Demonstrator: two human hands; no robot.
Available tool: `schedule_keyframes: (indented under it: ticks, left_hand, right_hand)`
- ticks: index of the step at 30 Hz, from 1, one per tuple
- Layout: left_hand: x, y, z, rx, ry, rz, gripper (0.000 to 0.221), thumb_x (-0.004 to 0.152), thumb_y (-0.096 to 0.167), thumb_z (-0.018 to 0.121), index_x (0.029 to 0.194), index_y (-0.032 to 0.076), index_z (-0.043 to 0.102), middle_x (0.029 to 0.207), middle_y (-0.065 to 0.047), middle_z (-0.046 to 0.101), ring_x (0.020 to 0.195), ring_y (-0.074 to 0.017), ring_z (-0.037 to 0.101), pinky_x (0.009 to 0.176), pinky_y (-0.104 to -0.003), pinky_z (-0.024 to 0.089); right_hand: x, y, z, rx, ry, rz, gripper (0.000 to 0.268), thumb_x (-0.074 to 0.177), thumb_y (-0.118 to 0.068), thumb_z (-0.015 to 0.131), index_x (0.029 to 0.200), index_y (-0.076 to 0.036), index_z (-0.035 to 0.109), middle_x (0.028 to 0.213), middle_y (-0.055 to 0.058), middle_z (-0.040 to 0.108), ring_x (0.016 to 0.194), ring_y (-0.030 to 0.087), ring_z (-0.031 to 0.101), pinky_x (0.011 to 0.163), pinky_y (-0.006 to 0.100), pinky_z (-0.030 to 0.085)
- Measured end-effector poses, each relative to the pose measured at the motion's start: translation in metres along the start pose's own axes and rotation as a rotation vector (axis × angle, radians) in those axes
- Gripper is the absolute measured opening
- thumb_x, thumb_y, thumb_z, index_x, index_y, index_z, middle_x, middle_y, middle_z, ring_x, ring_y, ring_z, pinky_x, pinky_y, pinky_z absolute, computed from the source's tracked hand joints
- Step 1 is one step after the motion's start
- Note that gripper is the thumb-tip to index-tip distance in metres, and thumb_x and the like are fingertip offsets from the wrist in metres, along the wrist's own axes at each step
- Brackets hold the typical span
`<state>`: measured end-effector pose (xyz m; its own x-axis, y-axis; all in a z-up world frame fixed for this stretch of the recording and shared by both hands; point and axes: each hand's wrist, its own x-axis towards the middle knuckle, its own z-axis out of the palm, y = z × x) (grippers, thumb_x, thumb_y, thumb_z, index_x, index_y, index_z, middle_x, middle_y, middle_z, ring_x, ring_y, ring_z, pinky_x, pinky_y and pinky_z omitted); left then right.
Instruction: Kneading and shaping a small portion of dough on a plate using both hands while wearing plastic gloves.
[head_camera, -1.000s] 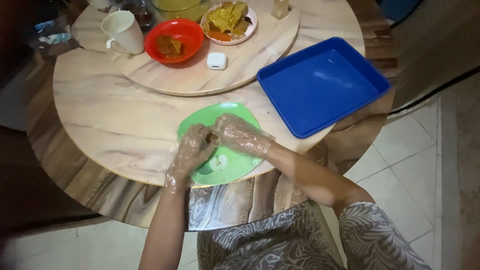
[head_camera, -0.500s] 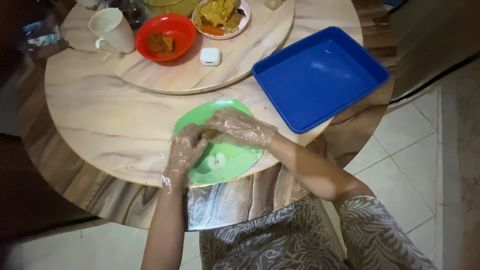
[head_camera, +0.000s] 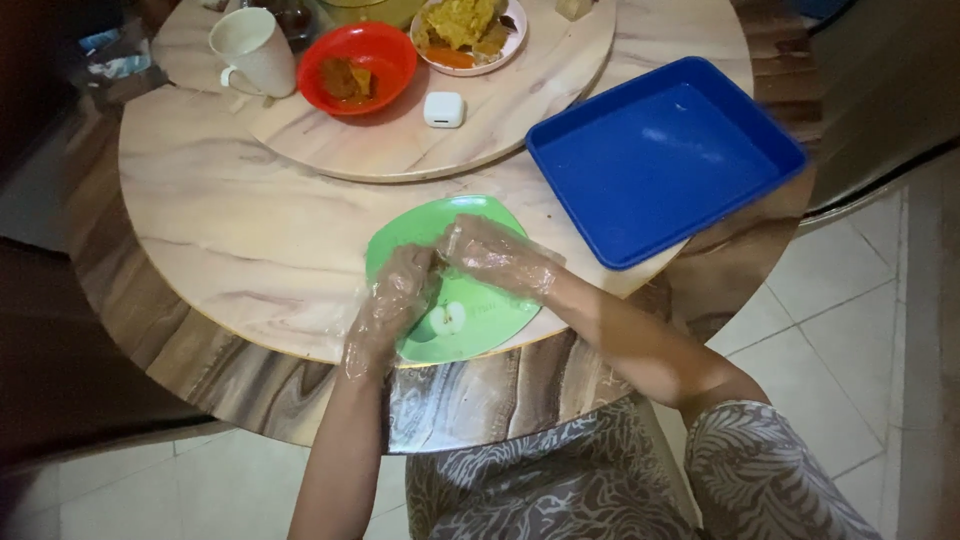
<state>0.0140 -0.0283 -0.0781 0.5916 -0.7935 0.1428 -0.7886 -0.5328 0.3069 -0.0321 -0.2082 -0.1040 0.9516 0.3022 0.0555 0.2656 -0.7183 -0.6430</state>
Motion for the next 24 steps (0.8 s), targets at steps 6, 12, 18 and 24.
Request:
schedule_keyframes:
  ticks: [6,12,18,24]
  left_hand:
    - [-0.001,-0.012,0.008,0.19,0.01,0.057,0.029,0.096,0.033,0.059,0.118,0.014,0.059,0.096,-0.004,0.053,0.086,-0.0241,0.065,0.075,-0.037,0.059]
    - [-0.008,-0.01,0.004,0.306,0.108,0.144,0.019,0.097,0.025,0.055,0.111,0.015,0.062,0.09,-0.006,0.056,0.08,-0.025,0.065,0.068,-0.039,0.057]
    - [-0.016,0.025,-0.039,0.261,0.156,0.075,0.019,0.094,0.03,0.059,0.1,0.012,0.06,0.087,-0.006,0.054,0.083,-0.0287,0.064,0.067,-0.043,0.056]
    - [-0.011,0.015,-0.02,0.069,0.087,-0.093,0.028,0.085,0.033,0.075,0.105,0.015,0.067,0.095,-0.003,0.061,0.095,-0.025,0.065,0.078,-0.04,0.058]
  right_hand:
    - [-0.017,-0.022,-0.051,0.276,0.053,0.153,0.028,0.1,-0.014,0.048,0.089,0.005,0.065,0.063,0.012,0.061,0.054,0.017,0.057,0.056,0.032,0.049]
    - [-0.032,-0.075,-0.075,-0.089,0.045,0.016,0.018,0.098,-0.005,0.053,0.099,0.007,0.066,0.073,0.016,0.063,0.065,0.023,0.062,0.062,0.034,0.048]
    - [-0.044,-0.102,-0.101,-0.216,0.005,-0.097,0.008,0.099,-0.004,0.056,0.1,-0.003,0.064,0.079,0.008,0.063,0.07,0.019,0.062,0.067,0.03,0.049]
    - [-0.033,-0.055,-0.06,0.13,0.054,0.025,0.01,0.1,-0.008,0.055,0.094,-0.004,0.063,0.071,0.008,0.059,0.064,0.017,0.061,0.064,0.031,0.049]
